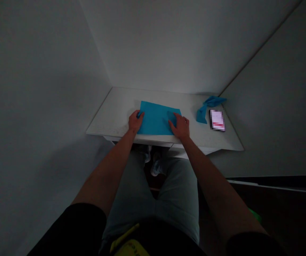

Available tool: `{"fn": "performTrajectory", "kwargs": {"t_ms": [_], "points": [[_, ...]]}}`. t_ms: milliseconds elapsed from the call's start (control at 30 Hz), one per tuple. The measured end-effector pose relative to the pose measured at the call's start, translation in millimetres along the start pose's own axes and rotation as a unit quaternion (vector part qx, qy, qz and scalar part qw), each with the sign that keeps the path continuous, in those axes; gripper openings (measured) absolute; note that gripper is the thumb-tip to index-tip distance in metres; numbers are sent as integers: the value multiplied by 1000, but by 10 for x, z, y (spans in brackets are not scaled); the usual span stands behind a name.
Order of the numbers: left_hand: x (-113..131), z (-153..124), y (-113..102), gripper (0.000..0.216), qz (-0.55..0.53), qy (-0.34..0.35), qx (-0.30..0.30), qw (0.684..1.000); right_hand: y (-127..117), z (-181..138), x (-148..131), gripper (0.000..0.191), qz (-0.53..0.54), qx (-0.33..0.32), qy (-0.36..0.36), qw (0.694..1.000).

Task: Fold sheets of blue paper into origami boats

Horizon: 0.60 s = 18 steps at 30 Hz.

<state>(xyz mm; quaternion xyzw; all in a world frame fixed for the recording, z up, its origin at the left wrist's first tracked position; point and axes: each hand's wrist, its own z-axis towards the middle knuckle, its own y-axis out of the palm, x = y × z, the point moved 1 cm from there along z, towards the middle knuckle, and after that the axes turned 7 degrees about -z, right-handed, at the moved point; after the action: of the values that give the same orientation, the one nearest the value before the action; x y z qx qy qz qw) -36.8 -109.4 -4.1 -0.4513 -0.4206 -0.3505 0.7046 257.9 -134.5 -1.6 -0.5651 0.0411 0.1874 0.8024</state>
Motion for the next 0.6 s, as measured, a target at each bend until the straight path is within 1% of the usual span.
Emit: {"fn": "performTrajectory", "kwargs": {"t_ms": [133, 233, 300, 433, 600], "points": [[-8, 15, -32, 18, -68, 2, 2, 998, 38, 40, 158, 79, 72, 56, 68, 994], [-43, 31, -78, 22, -123, -2, 7, 992, 119, 91, 329, 86, 170, 111, 115, 972], [-68, 40, -105, 27, -146, -11, 4, 989, 168, 116, 428, 85, 220, 131, 128, 958], [-101, 52, -128, 35, -168, -20, -5, 986, 198, 133, 532, 71, 266, 120, 136, 947], [-120, 56, -121, 31, -192, -18, -7, 981, 137, 125, 549, 61, 353, 69, 144, 922]]}}
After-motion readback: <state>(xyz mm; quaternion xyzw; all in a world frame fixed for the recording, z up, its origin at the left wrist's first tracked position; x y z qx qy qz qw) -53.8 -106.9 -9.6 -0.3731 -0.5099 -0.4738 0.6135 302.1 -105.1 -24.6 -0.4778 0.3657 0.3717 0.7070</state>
